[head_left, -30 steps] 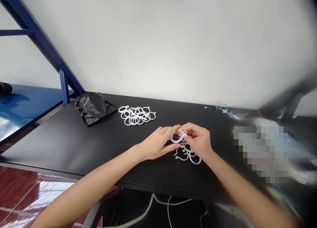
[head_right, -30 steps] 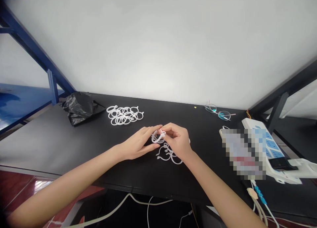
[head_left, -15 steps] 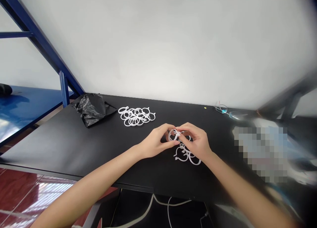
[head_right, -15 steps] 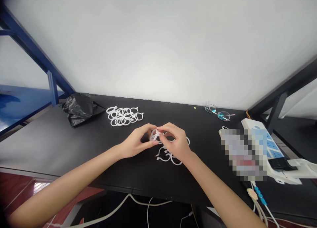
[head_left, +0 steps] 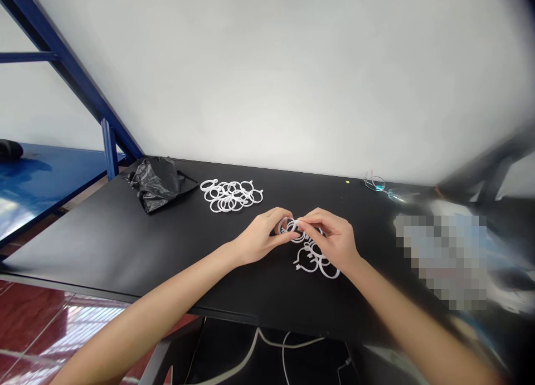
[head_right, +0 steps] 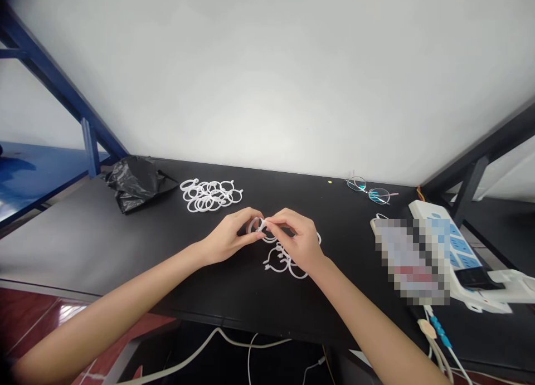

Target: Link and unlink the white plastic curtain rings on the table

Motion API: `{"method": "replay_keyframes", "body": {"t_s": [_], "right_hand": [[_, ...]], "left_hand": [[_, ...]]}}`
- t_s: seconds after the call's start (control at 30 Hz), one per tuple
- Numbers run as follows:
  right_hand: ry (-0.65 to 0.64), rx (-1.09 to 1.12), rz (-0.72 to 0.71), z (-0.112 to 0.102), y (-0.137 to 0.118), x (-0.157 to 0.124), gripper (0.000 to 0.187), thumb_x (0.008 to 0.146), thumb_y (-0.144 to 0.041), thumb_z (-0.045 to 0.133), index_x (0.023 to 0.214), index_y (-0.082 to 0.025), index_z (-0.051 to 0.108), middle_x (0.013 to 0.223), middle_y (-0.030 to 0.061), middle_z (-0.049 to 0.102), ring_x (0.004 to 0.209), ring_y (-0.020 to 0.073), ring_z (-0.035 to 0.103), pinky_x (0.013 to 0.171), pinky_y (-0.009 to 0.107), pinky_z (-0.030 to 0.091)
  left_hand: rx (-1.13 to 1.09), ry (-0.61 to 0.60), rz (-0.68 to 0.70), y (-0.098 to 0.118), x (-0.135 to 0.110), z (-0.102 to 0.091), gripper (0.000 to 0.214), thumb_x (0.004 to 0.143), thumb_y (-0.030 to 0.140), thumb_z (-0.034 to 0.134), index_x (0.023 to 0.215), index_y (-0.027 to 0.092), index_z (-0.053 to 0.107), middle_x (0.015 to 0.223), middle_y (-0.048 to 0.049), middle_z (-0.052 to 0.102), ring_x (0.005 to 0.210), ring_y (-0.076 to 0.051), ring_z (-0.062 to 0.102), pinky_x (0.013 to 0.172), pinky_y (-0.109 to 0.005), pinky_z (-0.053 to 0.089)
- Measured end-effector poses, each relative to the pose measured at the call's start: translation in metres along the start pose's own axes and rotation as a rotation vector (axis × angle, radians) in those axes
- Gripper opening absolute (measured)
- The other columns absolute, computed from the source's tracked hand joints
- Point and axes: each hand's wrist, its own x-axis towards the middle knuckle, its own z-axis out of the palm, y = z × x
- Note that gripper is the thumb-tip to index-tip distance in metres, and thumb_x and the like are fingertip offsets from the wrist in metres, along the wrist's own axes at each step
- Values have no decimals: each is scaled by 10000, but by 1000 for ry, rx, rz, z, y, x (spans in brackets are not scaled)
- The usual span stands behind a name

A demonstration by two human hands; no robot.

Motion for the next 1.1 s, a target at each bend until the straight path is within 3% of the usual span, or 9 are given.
{"method": "replay_keyframes", "body": {"t_s": [0.2, 0.33, 0.43, 0.57, 0.7, 0.87, 1.1], "right_hand": [[-4, 24, 60, -2, -2, 1, 73, 851, -252, 673, 895, -245, 731, 823, 35, 707, 728, 186, 685, 659, 330, 594], [86, -54, 162, -11, 5, 5, 163, 855, -312, 661, 983, -226, 714, 902, 53, 726, 804, 203, 706, 740, 354, 611], [108, -190, 216, -21, 16, 8, 154, 838, -337, 659, 916, -215, 714, 919, 59, 723, 829, 214, 698, 751, 373, 611], [-18, -341, 267, -29, 29, 9, 112, 779, -268, 682, 871, -214, 713, 906, 45, 732, 861, 225, 701, 843, 423, 583], [-114, -418, 319, -29, 34, 8, 93, 757, -203, 653, 828, -210, 713, 857, 43, 748, 795, 221, 704, 771, 407, 583], [-113, -466, 263, -34, 38, 8, 111, 776, -167, 587, 770, -209, 689, 785, 32, 734, 713, 201, 690, 699, 374, 573], [151, -395, 283, -38, 34, 11, 78, 765, -255, 667, 800, -192, 698, 783, 62, 720, 694, 210, 677, 617, 345, 559]], "left_hand": [[103, 22, 62, -3, 1, -3, 304, 928, 453, 545, 1062, 181, 567, 891, -25, 597, 752, -137, 552, 736, -265, 472], [474, 155, 104, -18, 4, -16, 365, 967, 408, 481, 1231, 163, 540, 1043, -96, 628, 957, -218, 591, 890, -364, 452], [766, 190, -19, -34, 6, -26, 391, 999, 358, 387, 1300, 144, 516, 1138, -144, 609, 1037, -278, 566, 897, -419, 435], [992, 165, -181, -46, 4, -31, 392, 990, 310, 360, 1279, 114, 540, 1155, -180, 611, 1065, -334, 538, 875, -451, 414], [1059, 135, -217, -47, 2, -31, 381, 987, 286, 343, 1247, 112, 559, 1157, -185, 613, 1066, -343, 539, 871, -451, 405], [1070, 128, -230, -46, 0, -29, 336, 969, 301, 394, 1177, 127, 592, 1140, -187, 621, 1060, -345, 541, 882, -462, 399], [942, 200, -130, -38, 2, -25, 346, 969, 333, 429, 1224, 141, 562, 1236, -170, 576, 1124, -330, 513, 981, -476, 369]]}}
